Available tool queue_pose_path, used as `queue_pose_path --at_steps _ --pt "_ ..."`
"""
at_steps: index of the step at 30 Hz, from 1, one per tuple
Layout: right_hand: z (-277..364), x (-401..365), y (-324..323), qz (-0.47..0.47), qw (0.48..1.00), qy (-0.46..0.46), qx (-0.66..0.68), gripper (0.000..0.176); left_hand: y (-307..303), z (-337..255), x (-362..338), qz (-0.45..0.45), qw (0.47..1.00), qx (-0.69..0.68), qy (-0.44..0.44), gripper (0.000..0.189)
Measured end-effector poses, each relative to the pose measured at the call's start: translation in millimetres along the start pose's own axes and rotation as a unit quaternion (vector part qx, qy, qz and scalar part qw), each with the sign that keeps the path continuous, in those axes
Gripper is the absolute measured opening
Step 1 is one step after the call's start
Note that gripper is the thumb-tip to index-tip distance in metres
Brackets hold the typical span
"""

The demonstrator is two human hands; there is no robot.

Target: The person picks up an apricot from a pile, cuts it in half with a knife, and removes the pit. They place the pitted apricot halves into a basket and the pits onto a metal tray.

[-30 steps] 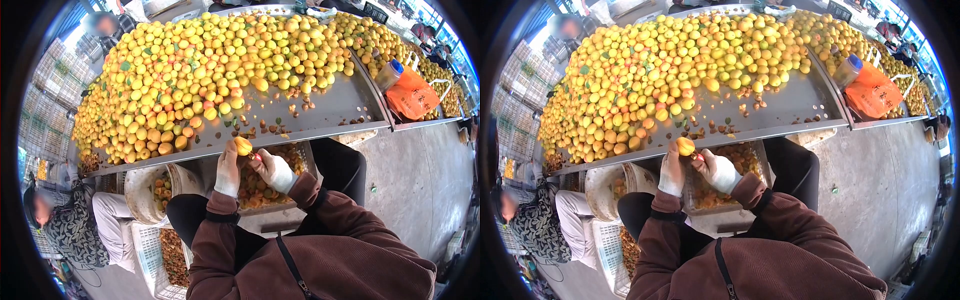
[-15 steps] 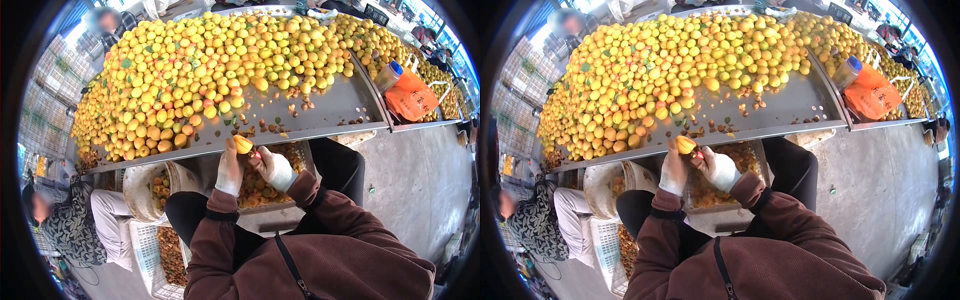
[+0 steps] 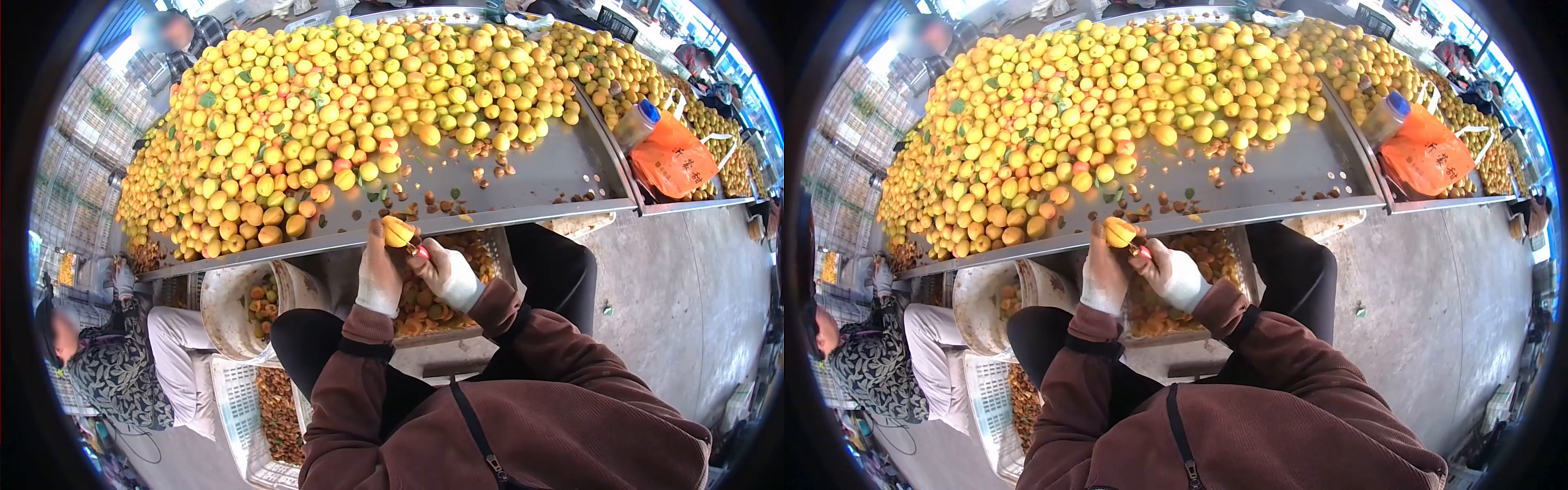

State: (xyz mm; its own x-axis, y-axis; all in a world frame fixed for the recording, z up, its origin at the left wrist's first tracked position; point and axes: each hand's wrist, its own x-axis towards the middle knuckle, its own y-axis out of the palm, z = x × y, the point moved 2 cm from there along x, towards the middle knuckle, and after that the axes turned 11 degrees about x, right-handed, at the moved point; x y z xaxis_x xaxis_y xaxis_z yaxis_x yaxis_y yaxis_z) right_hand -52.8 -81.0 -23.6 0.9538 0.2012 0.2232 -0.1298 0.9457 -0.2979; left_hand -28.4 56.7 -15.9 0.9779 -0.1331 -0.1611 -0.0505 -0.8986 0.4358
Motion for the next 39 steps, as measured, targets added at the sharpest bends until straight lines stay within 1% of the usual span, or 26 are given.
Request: queue_pose_path --at_steps 2,3,4,5,6,8,9,10,12,13,14,16,18,20,22,23,25,28,29,32,33,34,36,37,38,39 --pt "10.6 1.5 -2.4 -0.006 0.999 -0.023 -0.028 0.035 -3.5 2.5 1.1 0.016 0.997 -0.079 -0.006 0.059" --pt "15.0 1.4 -4.4 -0.025 1.0 -0.01 0.001 0.034 0.9 -2.3 -3.0 0.016 0.997 -0.08 -0.007 0.059" --pt "16.4 1.8 -6.9 -0.046 0.999 0.004 0.028 0.033 9.7 -10.7 -8.6 -0.009 0.997 -0.07 -0.042 0.056" --pt "13.1 6.4 -11.1 -0.102 0.992 -0.048 0.055 0.032 15.7 -14.6 -9.2 -0.029 0.995 -0.06 -0.076 0.054" --pt "29.3 11.3 -23.7 -0.105 0.991 -0.014 0.076 0.034 15.3 -10.4 -6.8 -0.022 0.995 -0.059 -0.08 0.054" --pt "26.9 22.3 -32.9 -0.127 0.989 0.013 0.081 0.034 10.1 1.8 -5.5 -0.013 0.993 0.103 -0.047 0.06" --pt "19.9 24.9 -33.2 -0.124 0.987 0.017 0.1 0.034 17.7 -6.7 -11.7 -0.007 0.983 0.182 -0.035 0.052" --pt "13.9 27.3 -31.7 -0.119 0.985 0.019 0.119 0.034 16.3 2.7 -10.5 0.0 0.983 0.181 -0.037 0.052" --pt "16.0 27.0 -26.4 -0.14 0.975 0.006 0.171 0.035 16.3 13.0 -6.4 0.053 0.969 0.234 0.065 0.041" --pt "17.1 27.0 -28.1 -0.135 0.983 -0.002 0.124 0.032 22.0 16.7 -8.4 0.035 0.98 0.186 0.059 0.033" --pt "17.2 26.7 -28.7 -0.129 0.989 -0.009 0.078 0.03 24.2 17.0 -8.9 0.032 0.98 0.186 0.059 0.033" --pt "14.9 27.1 -27.0 -0.125 0.988 0.018 0.089 0.03 28.6 13.3 -9.3 0.03 0.974 0.194 0.11 0.031" --pt "16.2 28.0 -24.7 -0.121 0.987 0.043 0.098 0.03 30.2 11.3 -11.2 0.002 0.964 0.235 0.122 0.031" --pt "20.7 29.5 -17.4 -0.171 0.963 0.09 0.188 0.037 29.6 12.6 -10.3 -0.026 0.951 0.276 0.134 0.03" --pt "13.2 31.9 -10.8 -0.176 0.962 0.098 0.185 0.037 28.5 14.1 -9.2 -0.064 0.934 0.299 0.184 0.028" --pt "9.5 32.4 -8.5 -0.182 0.961 0.107 0.18 0.036 29.2 16.2 -9.9 -0.064 0.934 0.299 0.183 0.028" --pt "11.4 30.7 -5.8 -0.193 0.961 0.1 0.17 0.036 33.1 17.7 -12.2 -0.112 0.94 0.295 0.13 0.028" --pt "7.6 28.8 -3.7 -0.206 0.965 0.084 0.14 0.034 26.5 38.1 -3.8 -0.123 0.946 0.272 0.128 0.031" --pt "5.5 27.7 -3.3 -0.209 0.968 0.074 0.121 0.033 20.7 43.8 -1.1 -0.124 0.946 0.271 0.125 0.031" --pt "11.4 23.2 -4.7 -0.196 0.977 0.06 0.051 0.03 17.6 46.6 4.8 -0.095 0.957 0.269 0.054 0.031" --pt "16.5 21.3 -7.2 -0.178 0.984 -0.011 0.009 0.027 22.8 44.5 2.2 -0.111 0.989 0.096 -0.033 0.03" --pt "14.1 19.4 -8.5 -0.175 0.984 -0.007 0.006 0.027 26.7 46.6 -1.0 -0.124 0.982 -0.08 -0.118 0.03" --pt "6.6 18.1 -7.3 -0.166 0.986 -0.013 0.022 0.027 26.0 34.4 -4.8 -0.095 0.987 -0.058 -0.116 0.03" --pt "-16.7 16.0 -1.3 -0.168 0.974 0.033 0.151 0.027 34.8 12.4 -12.3 -0.109 0.97 0.033 -0.214 0.031" --pt "-10.4 19.2 -3.0 -0.192 0.936 0.117 0.271 0.026 37.2 0.6 -18.1 -0.12 0.936 0.122 -0.307 0.033" --pt "-15.7 24.2 -6.2 -0.218 0.892 0.165 0.359 0.028 25.5 13.6 -16.4 -0.092 0.946 0.089 -0.299 0.036"
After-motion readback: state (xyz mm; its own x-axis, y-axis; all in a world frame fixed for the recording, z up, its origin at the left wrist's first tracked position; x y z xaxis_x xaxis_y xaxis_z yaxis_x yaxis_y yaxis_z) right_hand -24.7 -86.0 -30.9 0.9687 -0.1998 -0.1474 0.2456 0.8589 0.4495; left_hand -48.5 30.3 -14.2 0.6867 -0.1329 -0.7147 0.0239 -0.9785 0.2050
